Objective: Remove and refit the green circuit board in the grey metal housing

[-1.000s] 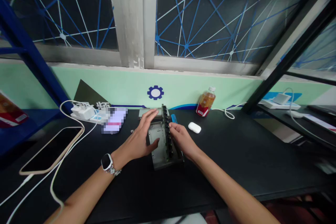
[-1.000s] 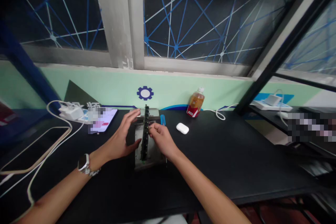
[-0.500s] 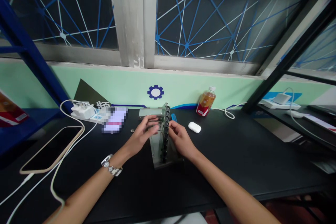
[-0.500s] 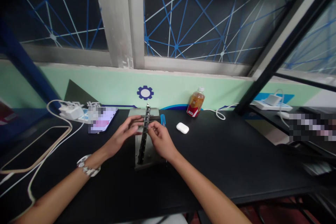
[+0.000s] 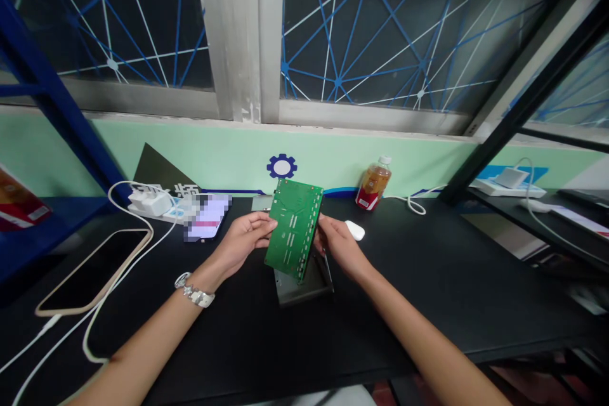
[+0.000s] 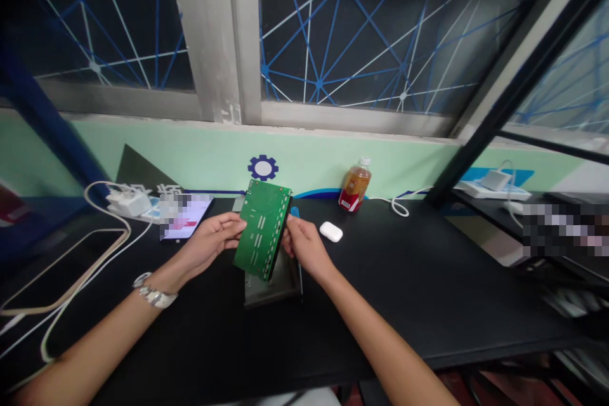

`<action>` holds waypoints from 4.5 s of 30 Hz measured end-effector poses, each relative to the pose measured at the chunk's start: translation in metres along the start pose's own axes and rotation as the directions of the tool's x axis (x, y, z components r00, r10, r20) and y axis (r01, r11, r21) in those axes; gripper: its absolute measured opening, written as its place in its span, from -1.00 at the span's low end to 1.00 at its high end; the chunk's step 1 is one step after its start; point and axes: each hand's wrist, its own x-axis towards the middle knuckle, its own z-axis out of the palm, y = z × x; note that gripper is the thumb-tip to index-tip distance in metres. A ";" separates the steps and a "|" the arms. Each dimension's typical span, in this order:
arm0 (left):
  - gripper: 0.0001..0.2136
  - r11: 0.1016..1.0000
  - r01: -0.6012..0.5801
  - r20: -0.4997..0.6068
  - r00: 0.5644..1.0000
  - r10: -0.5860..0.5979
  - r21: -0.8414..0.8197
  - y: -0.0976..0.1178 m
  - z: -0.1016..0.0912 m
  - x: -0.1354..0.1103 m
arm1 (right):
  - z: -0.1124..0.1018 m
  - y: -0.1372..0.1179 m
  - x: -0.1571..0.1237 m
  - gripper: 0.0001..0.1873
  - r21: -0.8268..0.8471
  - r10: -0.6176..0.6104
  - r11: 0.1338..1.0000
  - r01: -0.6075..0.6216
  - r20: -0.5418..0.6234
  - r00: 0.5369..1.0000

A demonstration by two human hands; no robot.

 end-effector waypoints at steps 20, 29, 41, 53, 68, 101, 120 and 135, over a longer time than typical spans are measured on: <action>-0.77 0.958 -0.063 0.107 0.994 0.034 0.279 0.025 -0.026 -0.003 | -0.011 -0.015 -0.007 -0.56 0.272 -0.031 0.962 -0.013 0.157 0.987; -0.79 0.985 0.029 0.147 0.988 -0.054 0.171 0.010 -0.012 -0.002 | 0.002 -0.024 -0.028 -0.08 -0.075 -0.155 0.980 0.184 0.291 0.944; -0.86 0.992 0.034 0.108 0.993 -0.047 0.118 0.007 0.004 -0.002 | 0.019 -0.029 -0.036 0.08 -0.257 -0.330 0.871 0.420 0.328 0.885; -0.61 0.979 0.050 0.074 0.995 -0.066 0.195 0.010 -0.009 -0.002 | -0.001 0.007 -0.008 -0.45 -0.297 -0.110 0.946 0.126 0.070 0.991; -0.26 0.973 0.127 0.133 0.979 -0.154 0.193 -0.007 -0.011 -0.003 | 0.023 0.003 -0.011 -0.44 -0.906 -0.106 0.418 0.062 0.019 0.994; -0.83 0.265 -0.298 0.196 0.916 0.352 0.917 -0.028 -0.030 0.014 | 0.015 0.006 -0.009 -0.66 -0.974 -0.050 0.207 0.096 0.088 0.995; -0.73 0.155 -0.362 0.284 0.882 0.377 0.919 -0.026 -0.028 0.016 | 0.024 0.014 -0.009 -0.78 -0.949 -0.150 0.104 0.298 0.281 0.948; -0.72 0.113 -0.363 0.302 0.882 0.362 0.925 -0.020 -0.023 0.014 | 0.024 0.026 -0.007 -0.81 -0.951 -0.205 0.145 0.275 0.243 0.948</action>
